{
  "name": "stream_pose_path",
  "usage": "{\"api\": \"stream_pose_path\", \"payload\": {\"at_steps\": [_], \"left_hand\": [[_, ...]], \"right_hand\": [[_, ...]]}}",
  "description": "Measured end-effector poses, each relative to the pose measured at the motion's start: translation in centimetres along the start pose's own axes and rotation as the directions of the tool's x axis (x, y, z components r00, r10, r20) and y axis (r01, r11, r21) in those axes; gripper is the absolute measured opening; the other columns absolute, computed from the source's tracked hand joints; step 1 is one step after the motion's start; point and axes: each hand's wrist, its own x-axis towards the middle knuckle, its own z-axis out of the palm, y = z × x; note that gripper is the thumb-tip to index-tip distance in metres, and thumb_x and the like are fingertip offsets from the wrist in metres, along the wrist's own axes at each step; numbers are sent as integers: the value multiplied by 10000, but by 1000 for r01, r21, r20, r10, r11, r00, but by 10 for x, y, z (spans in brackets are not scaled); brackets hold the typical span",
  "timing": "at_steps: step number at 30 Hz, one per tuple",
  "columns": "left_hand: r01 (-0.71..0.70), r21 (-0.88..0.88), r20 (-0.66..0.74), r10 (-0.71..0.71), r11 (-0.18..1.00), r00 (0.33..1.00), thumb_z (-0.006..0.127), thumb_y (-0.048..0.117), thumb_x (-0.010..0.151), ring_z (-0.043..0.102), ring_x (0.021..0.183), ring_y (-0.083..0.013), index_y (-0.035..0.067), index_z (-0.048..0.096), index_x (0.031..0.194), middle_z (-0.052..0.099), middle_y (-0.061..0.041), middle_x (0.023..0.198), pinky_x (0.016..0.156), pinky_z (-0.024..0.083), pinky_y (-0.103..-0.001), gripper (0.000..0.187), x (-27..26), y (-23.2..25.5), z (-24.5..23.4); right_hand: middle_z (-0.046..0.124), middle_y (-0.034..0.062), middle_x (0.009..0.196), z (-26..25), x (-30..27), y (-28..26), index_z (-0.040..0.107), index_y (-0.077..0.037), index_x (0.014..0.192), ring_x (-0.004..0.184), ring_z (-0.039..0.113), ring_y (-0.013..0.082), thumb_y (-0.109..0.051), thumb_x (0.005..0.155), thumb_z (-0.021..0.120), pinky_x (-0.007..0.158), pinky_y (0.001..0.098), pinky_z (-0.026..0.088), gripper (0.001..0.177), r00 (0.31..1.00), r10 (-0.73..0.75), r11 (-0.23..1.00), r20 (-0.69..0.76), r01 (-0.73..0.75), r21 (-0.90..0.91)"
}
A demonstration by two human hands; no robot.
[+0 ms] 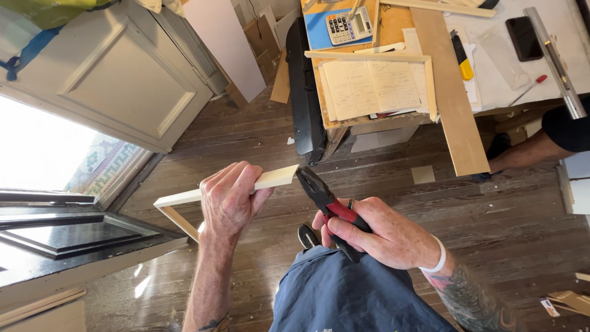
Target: Assembling wooden frames by fitting joints and trimming pieces with pliers
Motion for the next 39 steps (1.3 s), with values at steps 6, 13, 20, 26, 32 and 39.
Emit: {"api": "stream_pose_path", "payload": {"at_steps": [6, 13, 20, 26, 32, 39], "left_hand": [[-80, 169, 48, 72, 982, 996, 417, 429, 1085, 375, 511, -159, 95, 504, 804, 408, -3, 649, 432, 320, -317, 445, 3, 7, -2], [-37, -134, 136, 56, 990, 989, 645, 255, 1008, 427, 475, -157, 95, 488, 734, 482, -1, 606, 412, 348, -334, 355, 22, 34, -8], [306, -421, 591, 2, 854, 806, 723, 127, 837, 399, 390, -122, 129, 514, 600, 545, 18, 477, 390, 291, -333, 316, 29, 54, -13], [23, -205, 741, 139, 978, 657, 637, 341, 804, 437, 359, -366, 155, 400, 537, 503, -40, 434, 356, 326, -435, 403, -6, 67, 7], [-201, -294, 356, 302, 934, 884, 658, 200, 1002, 458, 366, -209, 150, 415, 588, 415, 5, 438, 328, 285, -378, 482, -7, 85, 4], [-273, -243, 323, 343, 931, 882, 640, 199, 1011, 418, 393, -174, 159, 388, 620, 378, 29, 463, 356, 303, -338, 467, -17, 81, 7]], "right_hand": [[687, -22, 843, -1, -7, 4, 664, -102, 893, 759, 638, 135, -331, 1060, 440, 815, 279, 472, 362, 1000, 7, 999, 27, -6, -40], [700, -23, 874, 5, -17, 19, 650, -116, 902, 799, 679, 170, -335, 1059, 462, 826, 307, 489, 329, 995, -101, 981, -2, 99, -167], [533, -30, 627, 5, -36, 55, 606, -192, 990, 515, 543, 220, -397, 987, 645, 601, 318, 465, 209, 999, 28, 929, 39, -12, -370], [484, -56, 626, 13, -64, 75, 541, -188, 921, 509, 449, 196, -228, 933, 711, 571, 307, 436, 175, 985, 59, 954, 163, -8, -300], [555, -55, 663, 28, -82, 76, 506, -154, 866, 498, 520, 160, -157, 791, 722, 531, 302, 466, 228, 994, -34, 957, 102, 62, -282], [535, -42, 605, 35, -86, 94, 505, -165, 869, 471, 491, 204, -193, 732, 709, 510, 326, 440, 248, 991, -6, 965, 131, 41, -261]]}}
